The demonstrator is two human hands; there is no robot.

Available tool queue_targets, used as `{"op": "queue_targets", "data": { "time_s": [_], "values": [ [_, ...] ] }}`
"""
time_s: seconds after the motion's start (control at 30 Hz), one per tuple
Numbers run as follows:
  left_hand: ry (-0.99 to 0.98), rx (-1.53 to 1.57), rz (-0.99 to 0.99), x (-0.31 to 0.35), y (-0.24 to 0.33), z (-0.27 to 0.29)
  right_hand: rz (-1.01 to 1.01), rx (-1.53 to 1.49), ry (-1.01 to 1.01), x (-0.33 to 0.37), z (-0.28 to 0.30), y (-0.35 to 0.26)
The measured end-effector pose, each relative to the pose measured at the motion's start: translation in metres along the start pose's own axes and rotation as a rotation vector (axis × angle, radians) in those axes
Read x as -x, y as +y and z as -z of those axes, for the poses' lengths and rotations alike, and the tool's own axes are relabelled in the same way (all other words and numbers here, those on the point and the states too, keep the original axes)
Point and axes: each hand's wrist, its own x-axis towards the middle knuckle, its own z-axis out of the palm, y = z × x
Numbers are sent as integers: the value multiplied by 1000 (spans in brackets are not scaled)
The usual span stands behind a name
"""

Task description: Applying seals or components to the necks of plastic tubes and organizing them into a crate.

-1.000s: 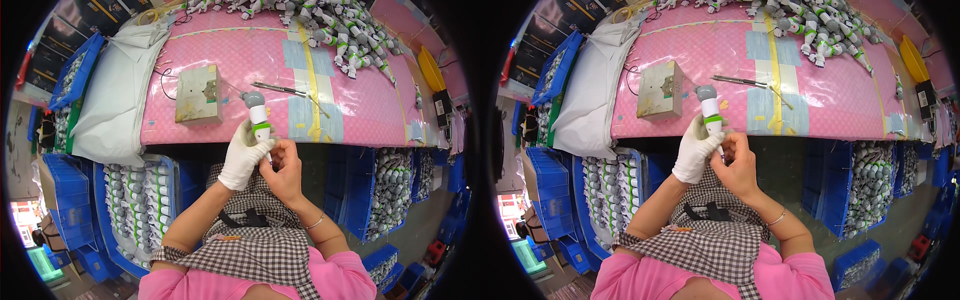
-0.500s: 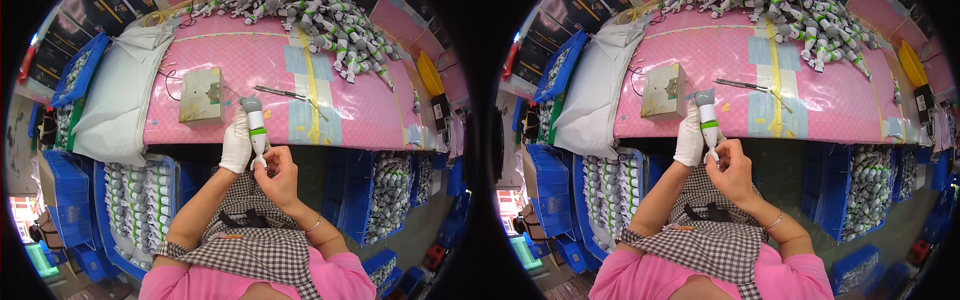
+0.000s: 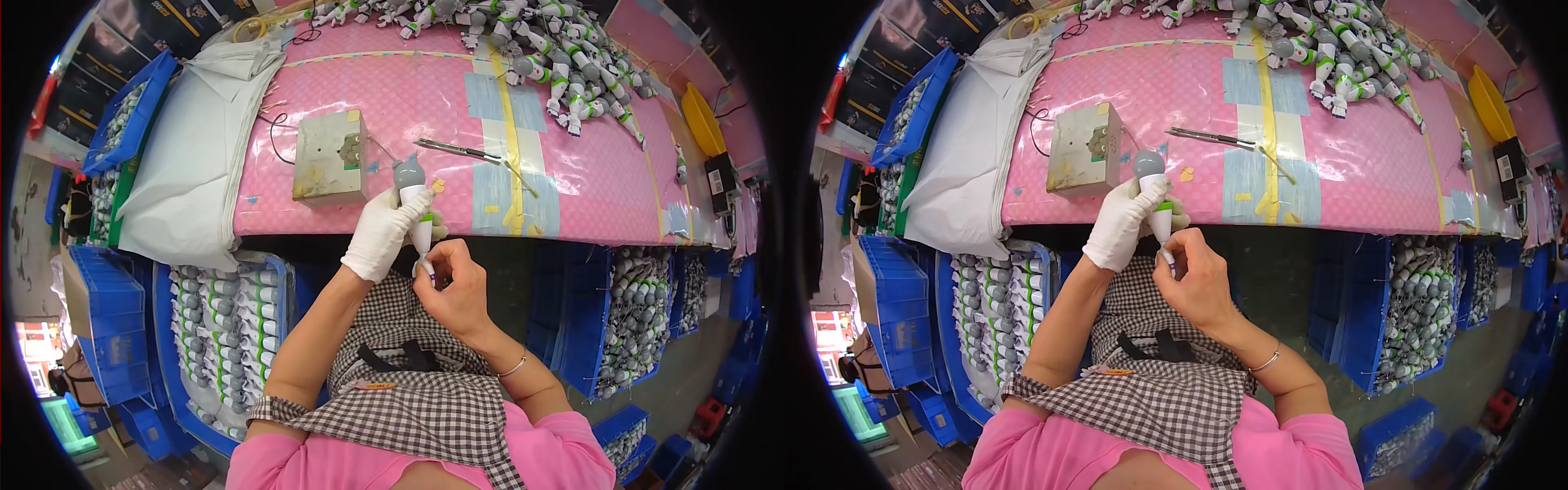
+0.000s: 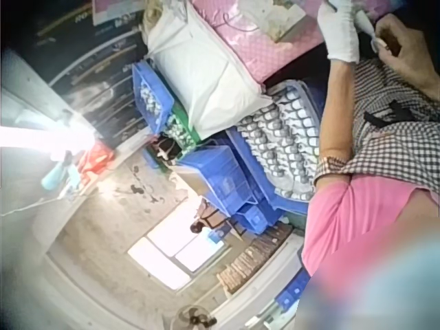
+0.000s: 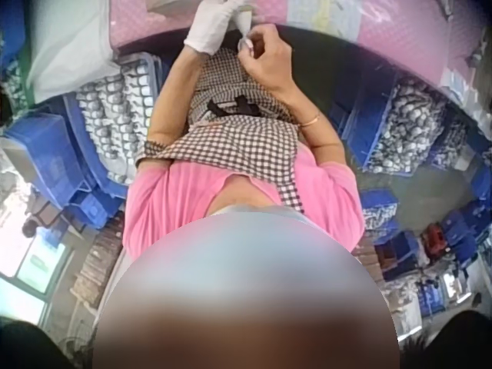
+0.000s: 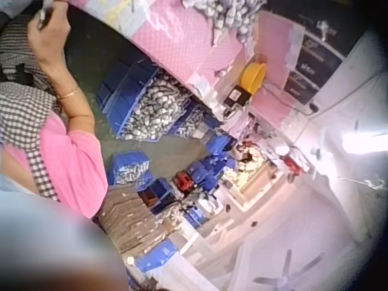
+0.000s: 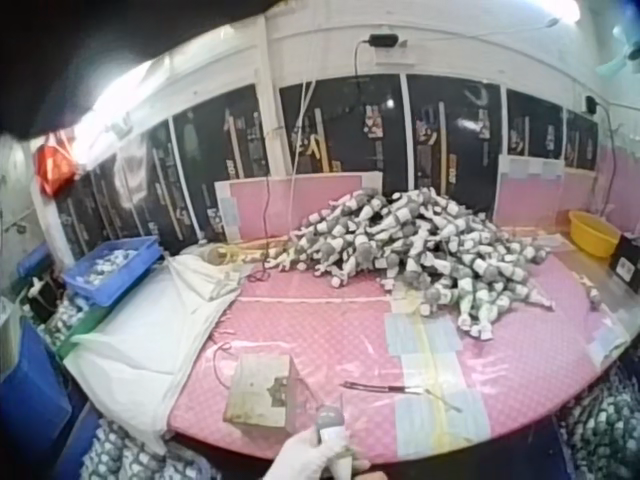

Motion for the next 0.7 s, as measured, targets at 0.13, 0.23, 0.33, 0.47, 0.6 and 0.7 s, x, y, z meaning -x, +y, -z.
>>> {"op": "queue_targets", "data": {
  "time_s": [0.13,0.23,0.33,0.47,0.6,0.7],
  "values": [
    [-84,56,-3,-3,-4,9,-16,-2,-18,0,1,1],
    [-155,68,-4,-4,-5,14,-24,-21,-16,1,3,4],
    [-183,158,-15,-9,-18,20,-41,-44,-8,1,5,3],
    [-273,421,-6,-7,-32,12,16,19,0,1,6,2],
    [-243,203,-12,16,-39,8,179,87,-13,-21,35,4],
    [-201,202,18,23,-45,14,194,453,360,-65,74,31]
  ]
}}
